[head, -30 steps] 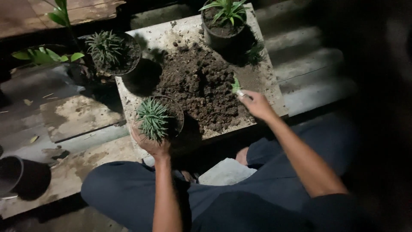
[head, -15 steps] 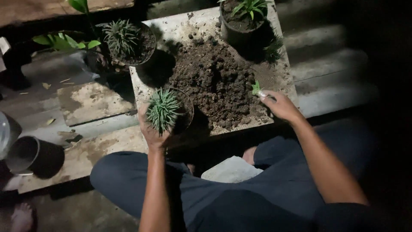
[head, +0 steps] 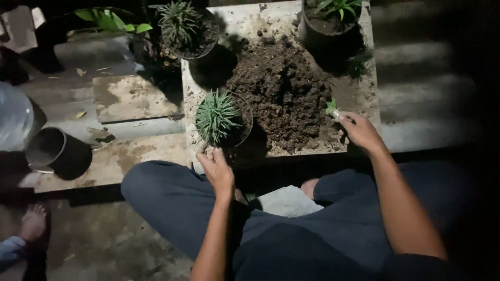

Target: A person is planting a succulent into a small plastic pot using a hand trowel and soil.

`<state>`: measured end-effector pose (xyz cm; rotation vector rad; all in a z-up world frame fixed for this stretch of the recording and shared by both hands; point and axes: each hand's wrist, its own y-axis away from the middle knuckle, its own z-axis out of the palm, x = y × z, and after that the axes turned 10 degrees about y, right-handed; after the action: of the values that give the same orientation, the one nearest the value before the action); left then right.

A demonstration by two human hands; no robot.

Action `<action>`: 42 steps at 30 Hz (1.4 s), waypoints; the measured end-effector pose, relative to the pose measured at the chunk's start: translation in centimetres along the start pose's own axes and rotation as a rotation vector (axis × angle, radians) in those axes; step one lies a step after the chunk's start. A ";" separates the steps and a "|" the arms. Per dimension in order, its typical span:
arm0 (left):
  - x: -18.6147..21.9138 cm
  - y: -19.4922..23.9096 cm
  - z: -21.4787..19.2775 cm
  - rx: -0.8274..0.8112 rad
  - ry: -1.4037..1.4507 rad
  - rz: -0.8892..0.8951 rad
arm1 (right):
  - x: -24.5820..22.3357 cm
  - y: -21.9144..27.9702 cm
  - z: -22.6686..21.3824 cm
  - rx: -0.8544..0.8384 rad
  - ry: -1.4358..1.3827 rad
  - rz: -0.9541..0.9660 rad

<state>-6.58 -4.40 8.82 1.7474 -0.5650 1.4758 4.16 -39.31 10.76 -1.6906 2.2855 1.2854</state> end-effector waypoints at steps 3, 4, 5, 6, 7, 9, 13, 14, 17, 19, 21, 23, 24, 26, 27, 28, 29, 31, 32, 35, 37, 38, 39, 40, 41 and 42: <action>2.2 0.2 1.5 0.044 -0.041 0.126 | 0.3 0.0 0.2 0.006 -0.010 0.001; 2.2 0.3 1.7 0.098 -0.098 0.198 | 0.9 -0.1 0.5 0.002 -0.024 0.020; -0.5 -0.7 1.0 0.099 -0.097 0.195 | 1.6 -0.8 0.7 0.000 -0.021 0.021; -3.3 -1.6 0.1 0.094 -0.145 0.227 | 2.3 -1.5 0.9 -0.001 -0.031 0.019; -6.1 -2.4 -0.7 0.089 -0.194 0.258 | 3.1 -2.2 1.1 -0.003 -0.040 0.018; -3.0 -3.8 -1.8 0.023 -0.245 0.202 | 3.1 -1.9 1.0 0.002 -0.059 0.018; 2.7 -6.9 -4.2 -0.339 -0.483 0.321 | 3.4 -2.4 0.4 -0.011 -0.114 0.032; 2.6 -8.4 -4.5 -0.341 -0.484 0.324 | 3.1 -2.2 0.4 -0.009 -0.117 0.033; 1.9 -13.2 -4.8 -0.531 -0.538 0.413 | 2.6 -2.0 0.5 -0.027 -0.130 0.023; 0.6 -16.5 -4.7 -0.689 -0.682 0.604 | 2.9 -2.4 0.6 -0.028 -0.122 0.042; -1.5 -20.2 -3.6 -0.740 -0.735 0.613 | 2.3 -1.8 0.3 -0.023 -0.124 0.045; -1.8 -21.9 -2.2 -0.793 -0.788 0.617 | 2.3 -1.5 0.2 -0.021 -0.124 0.051; -0.9 -21.9 -1.4 -0.780 -0.842 0.555 | 2.4 -1.7 0.3 -0.038 -0.135 0.035; 1.7 -21.0 -0.1 -0.771 -0.894 0.494 | 2.0 -1.7 0.3 -0.052 -0.148 0.021; 3.4 -19.9 0.4 -0.755 -0.833 0.452 | 1.6 -1.5 0.2 -0.037 -0.134 0.036; 5.1 -18.7 0.9 -0.739 -0.773 0.409 | 1.3 -1.3 0.2 -0.021 -0.121 0.052; 6.1 -16.3 0.8 -0.745 -0.773 0.410 | 1.9 -1.6 0.4 -0.019 -0.123 0.056; 8.6 -12.1 1.2 -0.424 -0.239 0.487 | 3.0 -2.6 0.8 -0.028 -0.131 0.049; 8.7 -10.3 1.9 -0.438 -0.238 0.483 | 2.2 -2.0 0.4 -0.023 -0.136 0.062; 7.1 -5.9 3.1 -0.359 -0.479 0.958 | 1.7 -1.0 0.4 -0.013 -0.039 0.090; 4.2 -5.8 3.8 -0.367 -0.819 1.045 | 3.0 -2.5 1.0 0.030 0.004 0.040; 3.6 -6.3 3.1 -0.359 -0.818 1.051 | 2.9 -2.6 1.1 0.035 0.004 0.031; 3.0 -6.7 2.5 -0.375 -0.874 0.987 | 2.8 -2.8 1.2 0.044 0.009 0.019; 2.2 -7.0 2.0 -0.407 -0.927 0.921 | 3.3 -2.4 1.5 0.054 0.009 0.020; 1.9 -7.6 1.9 -0.414 -0.924 0.925 | 2.7 -2.0 1.1 0.059 0.005 0.026; 1.6 -8.0 1.4 -0.352 -0.835 0.953 | 2.1 -1.5 0.9 0.052 -0.004 0.017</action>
<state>0.67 -0.41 8.14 1.8208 -2.1685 0.9779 4.12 -40.54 8.32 -1.6548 2.3148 1.2203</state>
